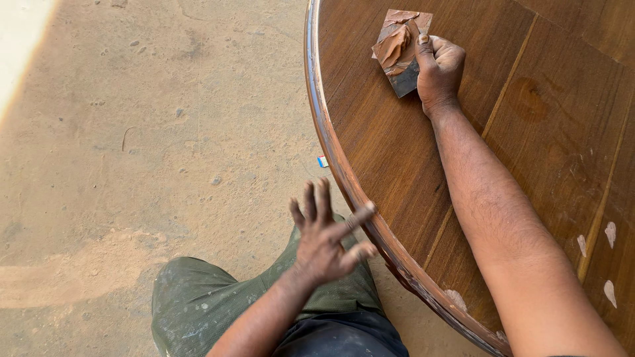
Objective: The person kneels beside a round wooden table top and applies wood filler to dents and holes on its surface using a small scraper, spreading and smoothing filler over each damaged spot while steadying the table edge with the other hand.
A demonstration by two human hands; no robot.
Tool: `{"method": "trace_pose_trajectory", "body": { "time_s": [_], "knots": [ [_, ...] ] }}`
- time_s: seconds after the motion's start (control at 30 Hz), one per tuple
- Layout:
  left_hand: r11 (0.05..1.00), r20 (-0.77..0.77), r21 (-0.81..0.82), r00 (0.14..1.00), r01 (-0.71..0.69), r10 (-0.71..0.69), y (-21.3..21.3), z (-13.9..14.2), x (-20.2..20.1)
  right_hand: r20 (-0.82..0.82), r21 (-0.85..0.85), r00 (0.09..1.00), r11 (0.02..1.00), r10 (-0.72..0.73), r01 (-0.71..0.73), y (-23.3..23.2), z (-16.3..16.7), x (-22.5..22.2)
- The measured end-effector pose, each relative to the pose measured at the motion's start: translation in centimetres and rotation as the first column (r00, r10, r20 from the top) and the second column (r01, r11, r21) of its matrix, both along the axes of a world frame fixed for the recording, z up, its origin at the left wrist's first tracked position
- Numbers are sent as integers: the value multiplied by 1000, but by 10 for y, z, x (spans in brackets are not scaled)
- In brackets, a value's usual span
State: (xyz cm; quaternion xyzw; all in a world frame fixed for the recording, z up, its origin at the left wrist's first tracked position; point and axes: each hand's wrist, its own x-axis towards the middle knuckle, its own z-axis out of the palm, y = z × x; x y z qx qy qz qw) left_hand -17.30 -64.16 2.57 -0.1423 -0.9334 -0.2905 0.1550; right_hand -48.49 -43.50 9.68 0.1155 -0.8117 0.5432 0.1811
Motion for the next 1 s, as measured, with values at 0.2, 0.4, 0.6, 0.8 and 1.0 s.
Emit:
{"method": "trace_pose_trajectory", "body": {
  "time_s": [0.2,0.4,0.6,0.8,1.0],
  "knots": [
    [998,54,11,996,-70,69,-18,-3,-39,10,-2,1000,1000,7,-7,-1,1,-1],
    [976,-70,-80,976,203,-208,39,13,49,36,-48,999,999,16,-15,1,-1,1],
    [929,29,29,928,369,-370,36,27,54,110,-127,994,992,24,-10,-4,10,5],
    [995,-49,40,995,93,-91,-20,41,30,247,-314,934,933,259,-176,-20,25,57],
    [995,-101,66,992,-74,81,-66,68,1,499,-326,753,898,429,-295,-33,42,145]
  ]
}}
